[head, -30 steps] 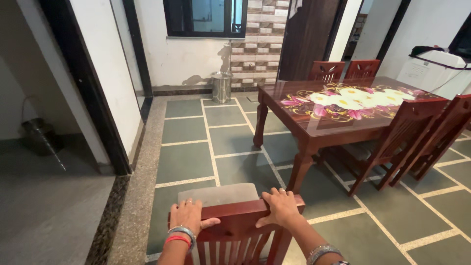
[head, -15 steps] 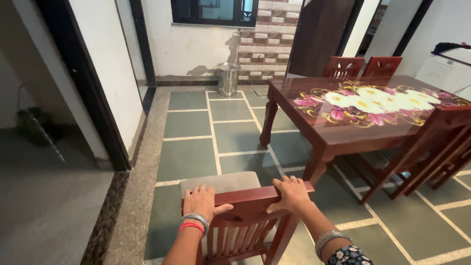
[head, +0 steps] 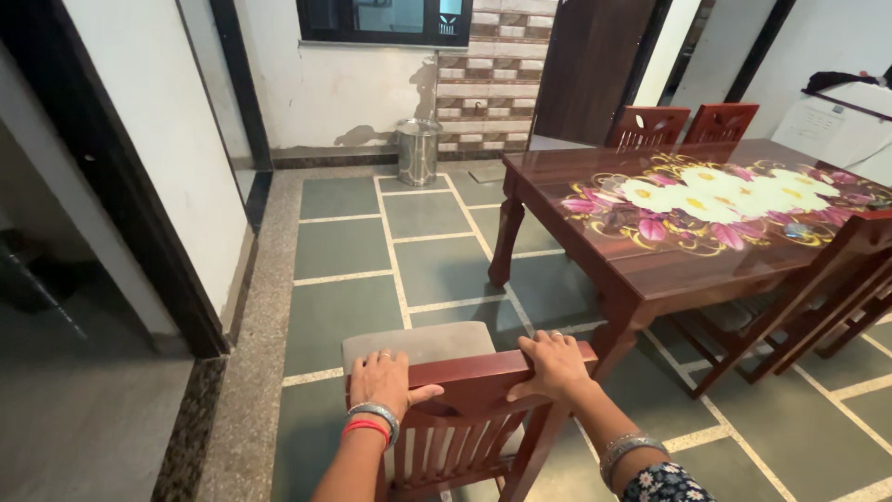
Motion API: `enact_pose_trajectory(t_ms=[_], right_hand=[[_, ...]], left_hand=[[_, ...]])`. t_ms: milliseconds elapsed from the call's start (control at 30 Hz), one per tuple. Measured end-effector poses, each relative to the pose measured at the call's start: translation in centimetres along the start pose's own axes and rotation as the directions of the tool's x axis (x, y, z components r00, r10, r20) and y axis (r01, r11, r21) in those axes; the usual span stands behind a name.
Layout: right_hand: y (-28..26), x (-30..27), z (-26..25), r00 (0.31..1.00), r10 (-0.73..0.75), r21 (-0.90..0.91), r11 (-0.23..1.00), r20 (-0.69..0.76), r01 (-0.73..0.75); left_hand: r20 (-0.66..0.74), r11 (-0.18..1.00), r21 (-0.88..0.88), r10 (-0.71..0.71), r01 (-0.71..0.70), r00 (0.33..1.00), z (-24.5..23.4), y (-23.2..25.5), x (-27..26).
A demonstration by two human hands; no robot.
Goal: The person moves a wooden chair from a hallway area into a dining room and places it under a dining table. They then move the same chair back to the hallway and repeat the process of moving it into the dining room and placing it under the table.
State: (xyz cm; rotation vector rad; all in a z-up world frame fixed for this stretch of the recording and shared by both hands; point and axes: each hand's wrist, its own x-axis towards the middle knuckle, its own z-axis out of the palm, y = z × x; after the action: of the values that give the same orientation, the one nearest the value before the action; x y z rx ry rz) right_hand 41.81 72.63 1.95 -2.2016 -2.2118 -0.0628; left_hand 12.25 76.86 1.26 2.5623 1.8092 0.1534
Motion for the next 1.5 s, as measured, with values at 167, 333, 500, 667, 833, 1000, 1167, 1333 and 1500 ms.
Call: enact_pose_trajectory(t_ms=[167,333,500,667,833,1000,1167,1333,1500], right_hand=[[0.5,3.8,0.0,0.999,0.001,0.015,1.0,-0.054,0.0],[0.7,7.9,-0.1,1.0,0.0,0.004,1.0,-0.029,0.0],[1.2,12.6,-0.1,0.999,-0.031,0.026,0.999,-0.024,0.032],[1.1,16.6,-0.1,0.998,-0.063,0.015,0.998,-0.018,0.063],[1.4,20.6,0.1,0.998,-0.055,0.02,0.998,0.029,0.054],[2.3,24.6,0.3,0.999,-0.054,0.034,0.998,0.002,0.054],[3.0,28.9,0.1,0.999,-0.052,0.027,0.998,-0.003,0.052],[3.3,33.4,0.6,1.0,-0.023,0.026,0.999,-0.014,0.023],[3.8,37.2,0.7,1.0,0.014,0.021,1.0,-0.017,-0.014]], left_hand=[[-0.057,0.999,-0.03,0.033,-0.035,0.998,1.0,-0.9,4.1],[-0.099,0.999,-0.02,0.047,-0.05,0.994,1.2,-2.4,8.8],[-0.081,1.0,-0.008,0.029,-0.03,0.996,1.7,-3.8,13.2],[-0.054,0.999,0.033,0.025,-0.023,0.998,1.9,-5.3,17.6],[-0.087,0.999,0.046,0.019,-0.015,0.996,2.6,-6.4,21.3],[-0.092,0.998,0.062,0.015,-0.009,0.996,2.7,-6.9,25.2],[-0.092,0.999,0.034,0.027,-0.024,0.995,2.9,-7.6,29.9],[-0.137,0.998,0.006,0.064,-0.064,0.988,3.2,-9.0,35.2],[-0.141,0.995,-0.022,0.098,-0.102,0.985,3.4,-9.8,39.2]])
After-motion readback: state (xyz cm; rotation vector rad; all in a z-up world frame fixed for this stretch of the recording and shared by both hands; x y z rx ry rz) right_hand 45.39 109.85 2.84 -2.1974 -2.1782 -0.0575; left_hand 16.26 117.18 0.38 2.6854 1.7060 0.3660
